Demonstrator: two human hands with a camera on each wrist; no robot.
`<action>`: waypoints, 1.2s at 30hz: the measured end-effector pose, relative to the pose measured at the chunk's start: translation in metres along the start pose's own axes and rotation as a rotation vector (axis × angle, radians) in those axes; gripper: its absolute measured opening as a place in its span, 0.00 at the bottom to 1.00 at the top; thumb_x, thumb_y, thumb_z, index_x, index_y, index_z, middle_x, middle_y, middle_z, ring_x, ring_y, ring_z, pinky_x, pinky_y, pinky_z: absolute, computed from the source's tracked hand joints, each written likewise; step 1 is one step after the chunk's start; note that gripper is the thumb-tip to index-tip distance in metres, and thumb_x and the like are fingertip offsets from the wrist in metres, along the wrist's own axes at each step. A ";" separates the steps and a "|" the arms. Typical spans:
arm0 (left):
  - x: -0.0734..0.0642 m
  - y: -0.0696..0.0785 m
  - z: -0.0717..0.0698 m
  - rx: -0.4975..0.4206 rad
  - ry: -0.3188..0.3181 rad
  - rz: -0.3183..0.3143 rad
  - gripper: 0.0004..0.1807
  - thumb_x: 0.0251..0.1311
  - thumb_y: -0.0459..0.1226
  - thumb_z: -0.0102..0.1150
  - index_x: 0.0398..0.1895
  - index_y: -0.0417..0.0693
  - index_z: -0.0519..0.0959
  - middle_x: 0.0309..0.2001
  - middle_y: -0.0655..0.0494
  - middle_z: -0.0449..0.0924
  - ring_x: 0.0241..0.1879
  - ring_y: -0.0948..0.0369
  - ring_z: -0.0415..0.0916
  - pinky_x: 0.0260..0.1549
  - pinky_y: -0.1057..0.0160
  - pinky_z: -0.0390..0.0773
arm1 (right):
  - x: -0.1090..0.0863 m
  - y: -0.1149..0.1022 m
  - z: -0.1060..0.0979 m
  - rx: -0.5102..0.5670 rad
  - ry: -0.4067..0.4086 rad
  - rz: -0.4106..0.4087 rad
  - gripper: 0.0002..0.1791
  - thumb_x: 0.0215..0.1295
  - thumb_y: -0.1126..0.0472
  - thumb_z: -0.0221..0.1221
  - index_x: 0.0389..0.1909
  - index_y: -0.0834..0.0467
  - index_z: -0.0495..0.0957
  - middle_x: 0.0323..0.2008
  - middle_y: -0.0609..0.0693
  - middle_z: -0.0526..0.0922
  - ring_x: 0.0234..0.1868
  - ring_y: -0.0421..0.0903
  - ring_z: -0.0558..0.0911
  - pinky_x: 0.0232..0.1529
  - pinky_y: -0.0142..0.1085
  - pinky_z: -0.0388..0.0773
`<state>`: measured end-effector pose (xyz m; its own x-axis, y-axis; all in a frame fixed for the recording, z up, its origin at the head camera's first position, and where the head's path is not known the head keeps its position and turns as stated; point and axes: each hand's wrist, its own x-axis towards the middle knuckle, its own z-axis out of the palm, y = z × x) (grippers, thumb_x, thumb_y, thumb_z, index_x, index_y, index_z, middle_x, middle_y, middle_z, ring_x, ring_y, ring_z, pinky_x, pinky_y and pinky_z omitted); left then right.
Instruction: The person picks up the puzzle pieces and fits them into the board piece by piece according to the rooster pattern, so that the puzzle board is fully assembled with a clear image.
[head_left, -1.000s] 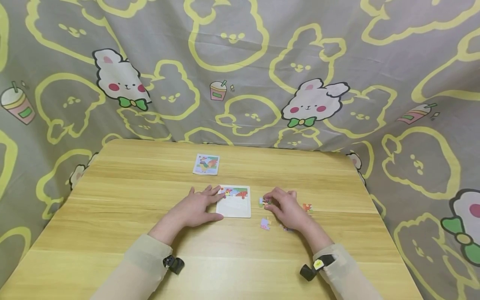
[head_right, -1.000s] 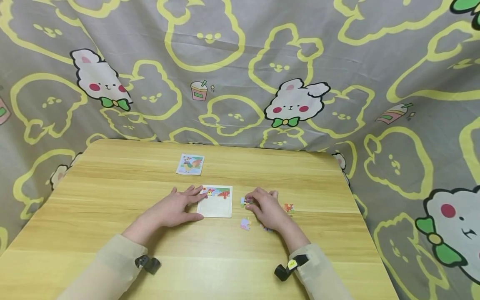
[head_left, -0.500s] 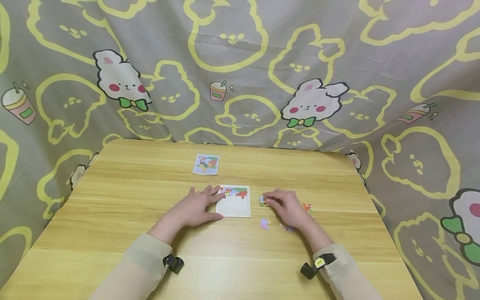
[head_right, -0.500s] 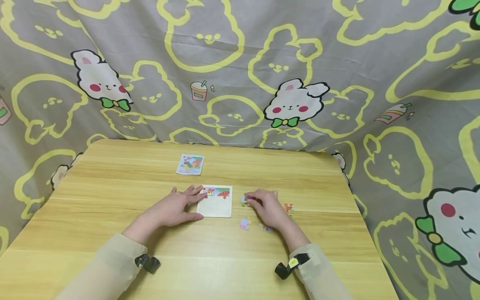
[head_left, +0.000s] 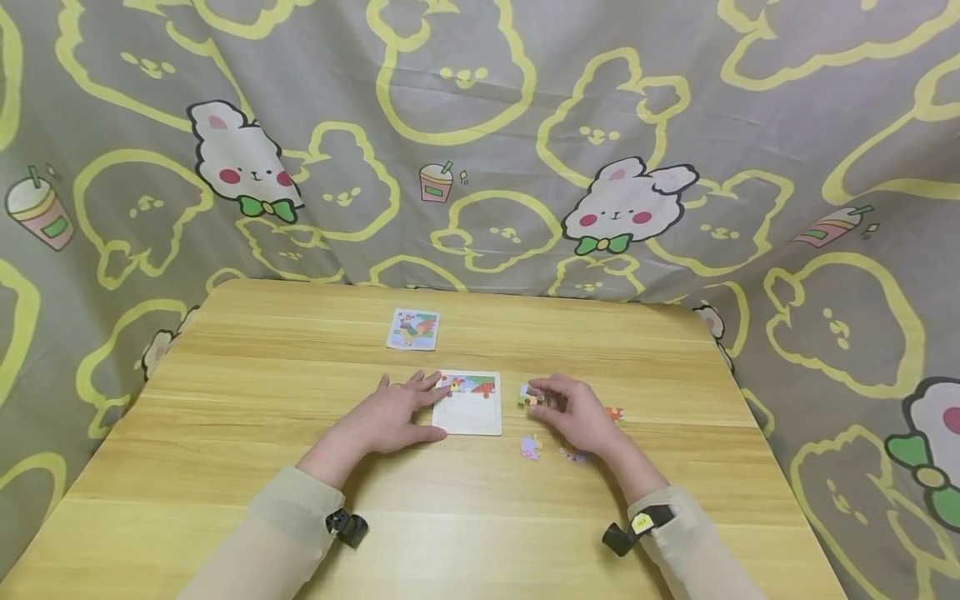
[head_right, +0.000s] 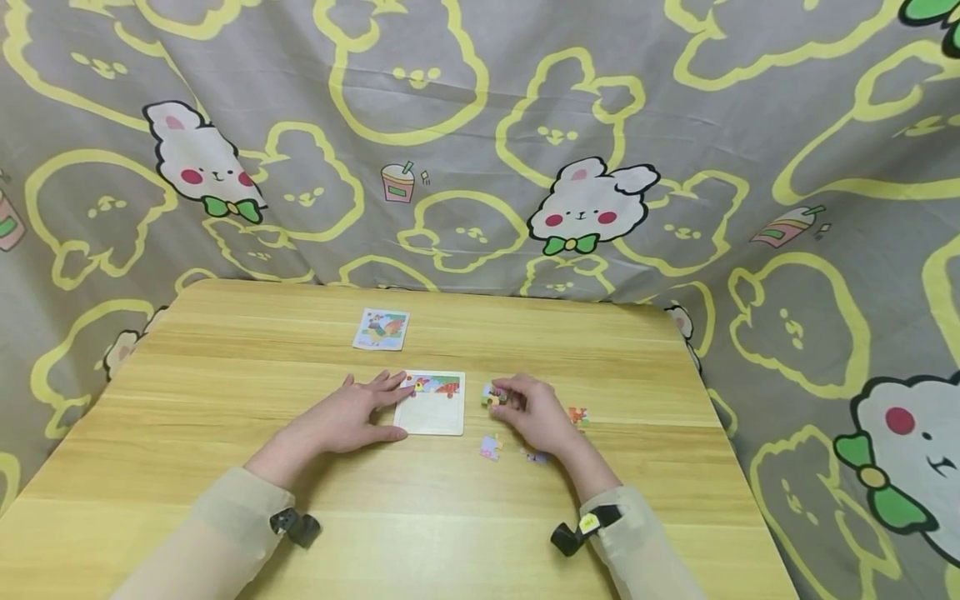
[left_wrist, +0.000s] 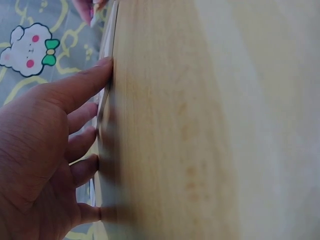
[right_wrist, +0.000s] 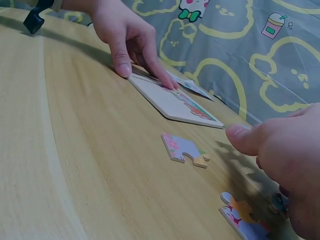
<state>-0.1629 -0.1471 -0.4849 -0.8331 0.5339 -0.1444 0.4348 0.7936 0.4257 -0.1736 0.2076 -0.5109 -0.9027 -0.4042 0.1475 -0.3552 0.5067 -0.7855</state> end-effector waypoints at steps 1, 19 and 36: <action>0.000 0.000 0.000 0.000 0.000 -0.001 0.43 0.67 0.62 0.65 0.80 0.55 0.70 0.82 0.54 0.58 0.81 0.45 0.51 0.70 0.22 0.42 | 0.000 0.000 0.000 0.011 0.003 -0.008 0.23 0.67 0.61 0.73 0.61 0.60 0.85 0.32 0.45 0.79 0.33 0.46 0.76 0.32 0.33 0.75; -0.001 0.000 0.001 -0.004 0.000 -0.001 0.43 0.67 0.62 0.66 0.80 0.55 0.70 0.82 0.53 0.58 0.81 0.45 0.52 0.71 0.23 0.44 | 0.008 -0.014 0.010 0.086 -0.040 -0.006 0.22 0.65 0.59 0.74 0.59 0.58 0.87 0.32 0.44 0.85 0.32 0.46 0.81 0.27 0.33 0.76; -0.001 0.002 -0.001 -0.009 0.003 -0.007 0.43 0.67 0.61 0.66 0.81 0.56 0.68 0.82 0.54 0.57 0.81 0.46 0.51 0.71 0.23 0.44 | 0.028 -0.035 0.036 0.058 -0.122 -0.049 0.20 0.70 0.60 0.70 0.62 0.57 0.85 0.33 0.43 0.82 0.31 0.44 0.78 0.31 0.35 0.77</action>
<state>-0.1611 -0.1464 -0.4826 -0.8372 0.5274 -0.1443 0.4261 0.7947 0.4324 -0.1776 0.1505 -0.5007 -0.8471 -0.5188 0.1153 -0.3807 0.4409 -0.8128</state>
